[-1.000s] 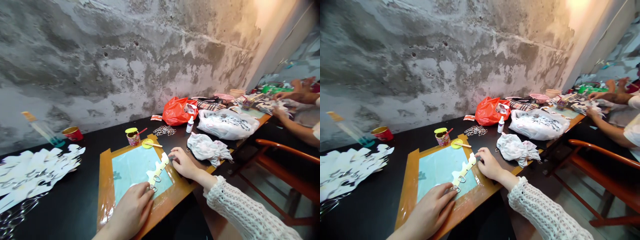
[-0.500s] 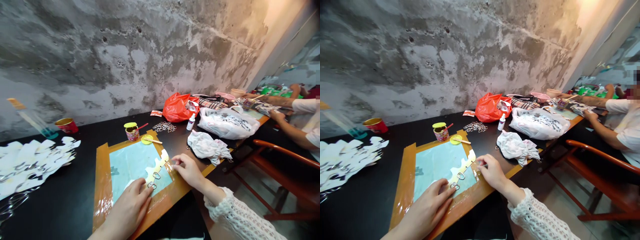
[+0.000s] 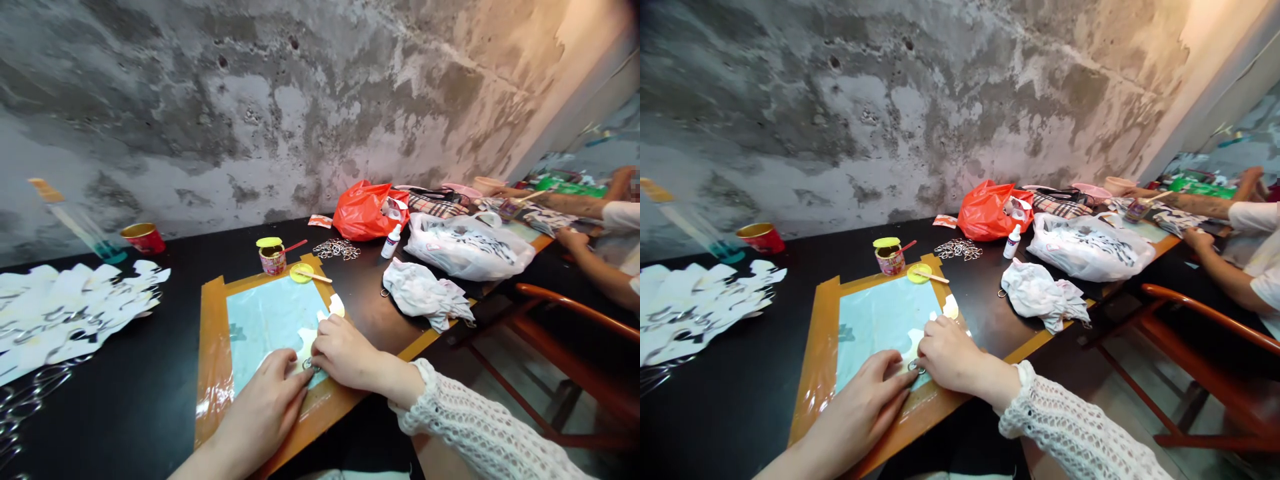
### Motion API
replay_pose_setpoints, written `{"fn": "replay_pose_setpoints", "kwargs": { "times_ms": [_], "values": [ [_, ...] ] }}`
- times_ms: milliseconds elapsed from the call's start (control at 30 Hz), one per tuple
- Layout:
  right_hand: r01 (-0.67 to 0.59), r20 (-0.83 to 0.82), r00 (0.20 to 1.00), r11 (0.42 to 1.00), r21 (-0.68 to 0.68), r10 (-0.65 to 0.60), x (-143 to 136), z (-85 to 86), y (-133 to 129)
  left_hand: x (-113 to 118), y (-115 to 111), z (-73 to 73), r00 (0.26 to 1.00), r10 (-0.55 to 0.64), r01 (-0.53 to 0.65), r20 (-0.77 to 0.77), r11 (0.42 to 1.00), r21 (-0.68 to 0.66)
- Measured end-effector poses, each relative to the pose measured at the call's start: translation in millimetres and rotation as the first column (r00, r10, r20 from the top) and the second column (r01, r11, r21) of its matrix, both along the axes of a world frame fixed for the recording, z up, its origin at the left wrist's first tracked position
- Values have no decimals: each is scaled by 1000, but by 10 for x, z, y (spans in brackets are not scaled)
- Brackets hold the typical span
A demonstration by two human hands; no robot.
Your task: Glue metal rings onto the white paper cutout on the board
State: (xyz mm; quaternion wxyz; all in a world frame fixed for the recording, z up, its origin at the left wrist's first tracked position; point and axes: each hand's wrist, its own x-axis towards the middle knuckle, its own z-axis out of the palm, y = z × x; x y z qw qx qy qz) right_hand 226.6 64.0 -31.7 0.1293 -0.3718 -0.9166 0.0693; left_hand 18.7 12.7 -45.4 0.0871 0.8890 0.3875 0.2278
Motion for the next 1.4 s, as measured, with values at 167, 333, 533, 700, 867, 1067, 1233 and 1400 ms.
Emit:
{"fn": "replay_pose_setpoints", "kwargs": {
  "times_ms": [167,333,533,700,867,1067,1233,1400],
  "values": [
    [-25,18,999,999,-19,26,-22,6,19,-8,6,-10,1000,-3,2,-23,1000,-30],
    [6,-27,1000,996,-85,-8,-31,-11,37,-14,11,-20,999,-3,0,-42,999,-54],
    [-49,22,998,993,-103,51,-36,9,115,-12,10,-7,999,-11,8,-46,999,-52],
    [-129,108,983,981,-143,145,-69,109,239,-17,15,-13,999,-13,11,-52,999,-43],
    [-184,211,954,970,-160,215,-135,235,320,-15,27,-9,998,-17,15,-55,999,-51],
    [-181,249,943,969,-170,220,-156,262,336,-22,21,-12,998,-16,10,-67,997,-82],
    [-102,299,940,970,-219,166,-198,330,343,-33,26,-36,998,-8,2,-70,996,-86],
    [4,378,917,943,-333,130,-262,445,362,-33,37,-38,998,-9,3,-55,995,-99]
  ]
}}
